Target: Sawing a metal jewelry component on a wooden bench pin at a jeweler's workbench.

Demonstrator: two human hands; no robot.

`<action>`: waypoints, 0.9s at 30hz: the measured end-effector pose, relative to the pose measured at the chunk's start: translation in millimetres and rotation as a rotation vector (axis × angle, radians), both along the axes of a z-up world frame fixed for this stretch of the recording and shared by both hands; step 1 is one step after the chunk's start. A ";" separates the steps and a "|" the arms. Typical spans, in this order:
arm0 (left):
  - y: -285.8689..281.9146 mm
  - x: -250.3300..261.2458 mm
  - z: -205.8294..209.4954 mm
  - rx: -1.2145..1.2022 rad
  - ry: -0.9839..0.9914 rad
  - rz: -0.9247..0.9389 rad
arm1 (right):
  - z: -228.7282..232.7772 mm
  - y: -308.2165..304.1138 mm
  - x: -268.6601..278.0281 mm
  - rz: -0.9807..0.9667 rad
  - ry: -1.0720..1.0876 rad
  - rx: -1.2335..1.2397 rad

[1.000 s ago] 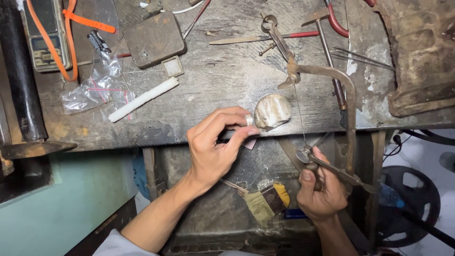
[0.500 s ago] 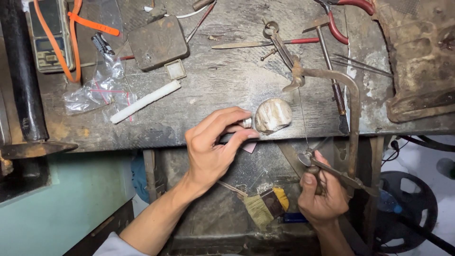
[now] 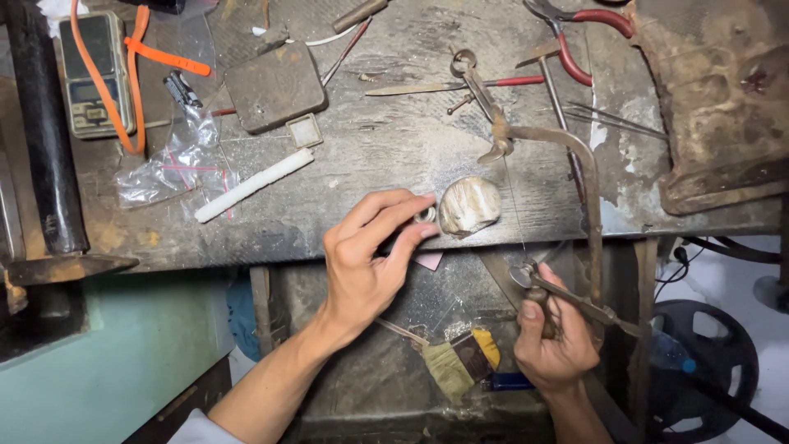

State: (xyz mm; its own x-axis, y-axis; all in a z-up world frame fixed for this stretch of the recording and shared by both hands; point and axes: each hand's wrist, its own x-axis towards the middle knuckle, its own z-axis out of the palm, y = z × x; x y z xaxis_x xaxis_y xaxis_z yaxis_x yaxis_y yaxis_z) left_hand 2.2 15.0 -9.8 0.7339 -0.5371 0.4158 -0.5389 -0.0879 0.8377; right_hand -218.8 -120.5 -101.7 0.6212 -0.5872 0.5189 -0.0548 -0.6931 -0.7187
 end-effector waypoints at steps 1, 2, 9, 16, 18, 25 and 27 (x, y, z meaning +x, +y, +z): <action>-0.2 -0.6 0.6 -0.004 -0.002 -0.002 | 2.9 0.4 0.8 -0.002 -0.002 -0.004; -0.3 -1.1 1.3 0.012 -0.037 -0.009 | 5.8 0.9 1.7 -0.011 0.007 -0.007; 12.5 7.1 8.2 0.136 -0.187 0.041 | 11.7 4.2 3.9 -0.066 0.026 0.032; 60.5 51.5 17.7 0.501 -0.378 0.384 | 4.1 -2.1 0.6 -0.040 0.001 -0.026; 69.7 56.4 11.7 0.514 -0.362 0.371 | 0.7 -0.5 -1.8 -0.027 -0.021 -0.019; 63.7 23.8 20.8 0.438 -0.335 0.354 | 7.2 -0.9 -0.6 0.061 0.029 -0.069; 52.5 4.5 34.6 0.296 -0.150 0.152 | 16.5 2.3 6.2 0.090 0.011 -0.122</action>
